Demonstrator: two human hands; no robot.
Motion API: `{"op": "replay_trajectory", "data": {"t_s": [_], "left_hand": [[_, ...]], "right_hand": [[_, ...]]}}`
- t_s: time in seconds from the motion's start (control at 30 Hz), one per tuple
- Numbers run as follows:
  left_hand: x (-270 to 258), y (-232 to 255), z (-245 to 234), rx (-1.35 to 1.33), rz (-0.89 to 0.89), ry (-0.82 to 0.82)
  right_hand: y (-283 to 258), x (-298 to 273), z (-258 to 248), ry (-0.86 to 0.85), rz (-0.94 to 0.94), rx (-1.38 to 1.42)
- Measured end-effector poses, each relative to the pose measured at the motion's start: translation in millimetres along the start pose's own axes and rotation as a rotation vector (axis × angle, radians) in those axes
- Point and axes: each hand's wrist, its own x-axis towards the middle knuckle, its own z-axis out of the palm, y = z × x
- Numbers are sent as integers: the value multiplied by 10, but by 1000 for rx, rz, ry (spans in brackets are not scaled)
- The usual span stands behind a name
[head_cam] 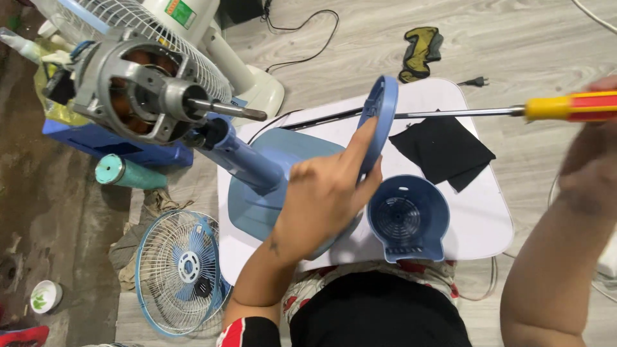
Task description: Disassembling and cleaning an electric fan motor using a screwdriver and cloth.
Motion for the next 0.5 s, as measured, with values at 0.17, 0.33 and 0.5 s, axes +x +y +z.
{"op": "replay_trajectory", "data": {"t_s": [0.17, 0.33, 0.5], "left_hand": [[30, -407, 781, 28, -130, -218], [-44, -622, 1257, 106, -59, -277], [-138, -750, 1421, 180, 106, -218]], "right_hand": [[-363, 78, 600, 215, 185, 27], [-408, -62, 824, 190, 196, -142], [-373, -268, 878, 192, 253, -223]]}}
